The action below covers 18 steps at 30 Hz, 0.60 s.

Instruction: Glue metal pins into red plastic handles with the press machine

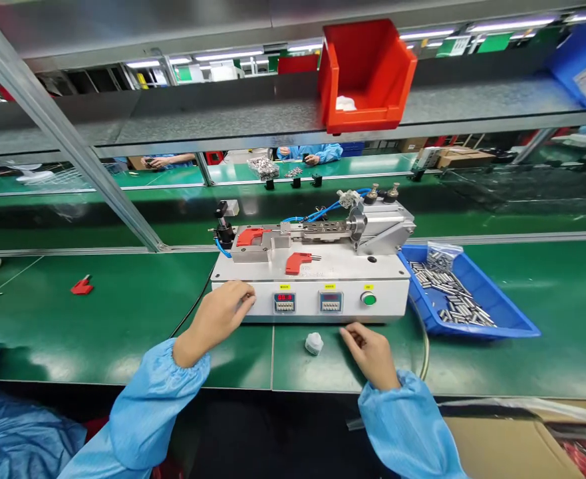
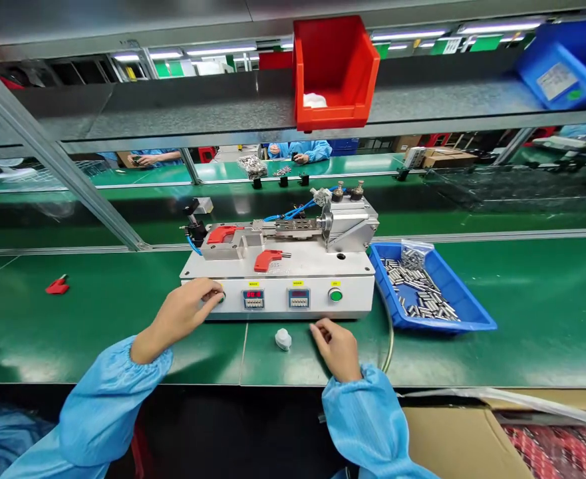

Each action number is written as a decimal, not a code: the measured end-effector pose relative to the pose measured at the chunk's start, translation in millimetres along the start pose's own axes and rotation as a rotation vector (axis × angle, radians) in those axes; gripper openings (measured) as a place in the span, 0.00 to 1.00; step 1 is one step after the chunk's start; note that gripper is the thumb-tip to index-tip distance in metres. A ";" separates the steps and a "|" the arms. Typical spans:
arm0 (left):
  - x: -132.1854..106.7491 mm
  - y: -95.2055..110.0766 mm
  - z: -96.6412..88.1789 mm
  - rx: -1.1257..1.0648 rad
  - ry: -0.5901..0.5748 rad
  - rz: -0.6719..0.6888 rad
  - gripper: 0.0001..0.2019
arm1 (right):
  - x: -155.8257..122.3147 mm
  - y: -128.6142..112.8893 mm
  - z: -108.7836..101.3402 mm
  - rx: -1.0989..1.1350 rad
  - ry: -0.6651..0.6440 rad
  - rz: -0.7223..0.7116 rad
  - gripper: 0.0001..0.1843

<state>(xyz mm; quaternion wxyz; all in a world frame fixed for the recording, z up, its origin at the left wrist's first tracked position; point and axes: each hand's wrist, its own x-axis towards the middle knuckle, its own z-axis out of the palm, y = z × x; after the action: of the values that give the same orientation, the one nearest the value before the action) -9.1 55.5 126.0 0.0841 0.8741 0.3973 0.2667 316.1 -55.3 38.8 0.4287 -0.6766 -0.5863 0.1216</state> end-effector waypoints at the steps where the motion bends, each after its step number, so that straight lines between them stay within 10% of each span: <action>1: 5.8 5.7 1.4 -0.002 0.047 0.038 0.08 | -1.4 -0.7 3.5 -0.033 -0.071 -0.024 0.28; 12: 114.5 60.5 27.8 0.111 -0.082 -0.064 0.09 | 11.9 -9.0 3.4 -0.066 -0.123 -0.015 0.39; 18: 78.5 51.2 17.4 -0.071 0.064 0.019 0.09 | 20.7 -8.1 2.5 -0.025 -0.152 0.036 0.34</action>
<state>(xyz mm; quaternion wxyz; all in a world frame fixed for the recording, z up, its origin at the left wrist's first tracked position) 76.1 80.3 161.1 0.0999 0.8653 0.3817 0.3091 314.7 -36.1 50.1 0.3721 -0.6811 -0.6063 0.1733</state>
